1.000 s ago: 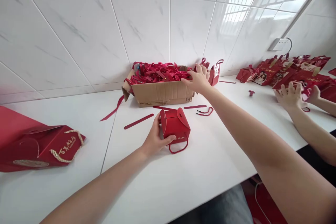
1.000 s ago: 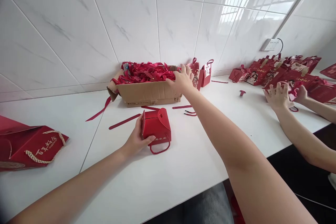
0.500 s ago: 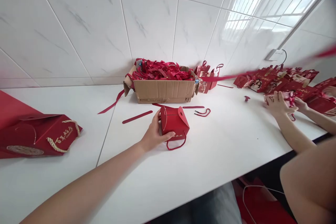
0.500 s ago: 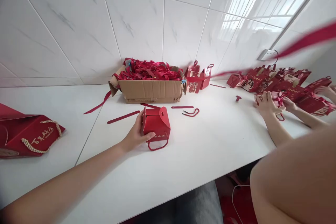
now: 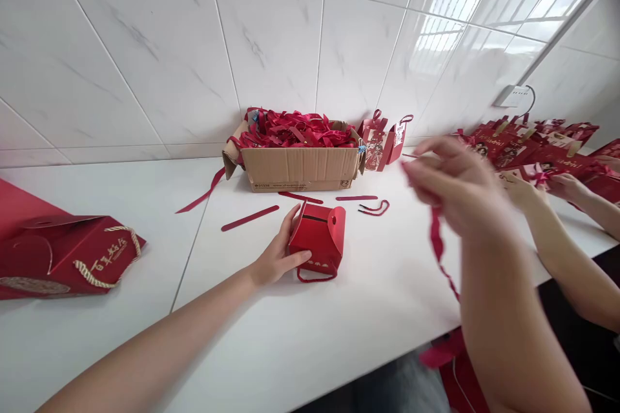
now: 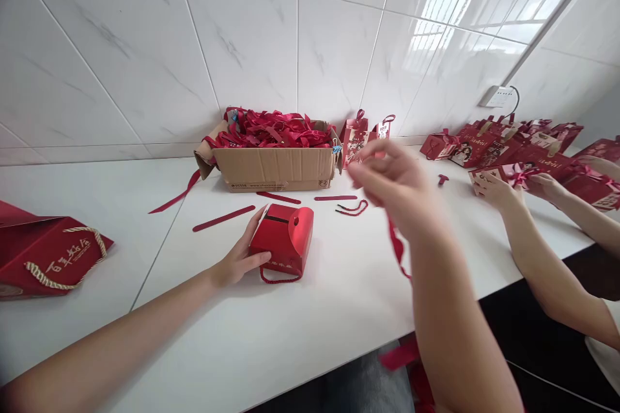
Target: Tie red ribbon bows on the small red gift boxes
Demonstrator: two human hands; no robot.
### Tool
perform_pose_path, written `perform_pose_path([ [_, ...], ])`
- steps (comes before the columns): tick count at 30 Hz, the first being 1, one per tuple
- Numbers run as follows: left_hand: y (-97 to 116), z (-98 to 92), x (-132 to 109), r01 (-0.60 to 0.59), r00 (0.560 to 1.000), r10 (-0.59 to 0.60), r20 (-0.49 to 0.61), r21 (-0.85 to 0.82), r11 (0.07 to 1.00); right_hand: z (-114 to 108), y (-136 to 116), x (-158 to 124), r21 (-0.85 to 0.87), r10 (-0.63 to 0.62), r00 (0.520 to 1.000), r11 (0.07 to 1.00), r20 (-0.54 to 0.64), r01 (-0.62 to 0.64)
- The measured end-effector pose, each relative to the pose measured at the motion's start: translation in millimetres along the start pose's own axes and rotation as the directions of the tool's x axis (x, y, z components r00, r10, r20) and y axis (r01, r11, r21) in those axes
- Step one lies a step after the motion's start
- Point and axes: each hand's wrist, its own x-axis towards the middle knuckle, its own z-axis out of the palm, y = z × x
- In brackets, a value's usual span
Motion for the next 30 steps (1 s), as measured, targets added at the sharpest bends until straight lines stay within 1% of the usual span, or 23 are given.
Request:
perform_pose_path([
  [2,-2,-2.0,0,-0.025,1.0,0.025,0.011,0.002,1.0,41,19,5,0.029,0.074,0.99,0.997,0.123,-0.078],
  [4,0,-2.2,1,-0.097,0.994,0.1,-0.051,0.063,0.993,67,39,9,0.085,0.144,0.965,0.982,0.217,-0.166],
  [5,3,-1.8,2,-0.15,0.982,0.162,-0.096,0.121,0.981,73,48,10,0.111,0.16,0.957,0.975,0.244,-0.191],
  [7,16,0.0,5,-0.25,0.942,0.301,-0.15,0.286,0.925,77,61,10,0.156,0.16,0.951,0.966,0.264,-0.206],
  [8,25,1.2,7,-0.283,0.924,0.357,-0.138,0.381,0.88,76,65,9,0.17,0.156,0.95,0.964,0.271,-0.206],
  [9,35,2.6,9,-0.288,0.919,0.38,-0.104,0.482,0.827,75,68,8,0.178,0.152,0.947,0.962,0.282,-0.207],
  [10,45,4.1,12,-0.259,0.926,0.369,-0.075,0.584,0.769,73,69,6,0.18,0.15,0.943,0.961,0.298,-0.21],
  [11,55,5.8,15,-0.22,0.932,0.356,-0.074,0.665,0.714,72,70,4,0.181,0.149,0.938,0.96,0.314,-0.214],
  [13,71,9.5,21,-0.115,0.95,0.295,-0.097,0.773,0.624,72,70,1,0.187,0.151,0.929,0.957,0.337,-0.223],
  [15,81,13.4,26,-0.05,0.969,0.231,-0.089,0.844,0.534,74,71,-1,0.194,0.155,0.926,0.953,0.343,-0.232],
  [17,84,16.5,29,-0.045,0.981,0.186,-0.049,0.882,0.469,76,72,-3,0.191,0.167,0.923,0.951,0.346,-0.243],
  [19,83,18.5,30,-0.055,0.989,0.148,-0.015,0.885,0.462,78,72,-4,0.183,0.181,0.915,0.948,0.36,-0.259],
  [22,81,19.7,29,-0.036,0.997,0.083,-0.008,0.86,0.509,79,73,-6,0.17,0.195,0.907,0.947,0.374,-0.274],
  [24,82,20.5,28,-0.02,0.998,0.059,-0.013,0.85,0.526,80,73,-7,0.165,0.203,0.91,0.947,0.361,-0.277],
  [30,87,26.1,26,-0.014,1.0,-0.001,0.017,0.853,0.521,83,71,-8,0.116,0.245,0.912,0.948,0.33,-0.297],
])
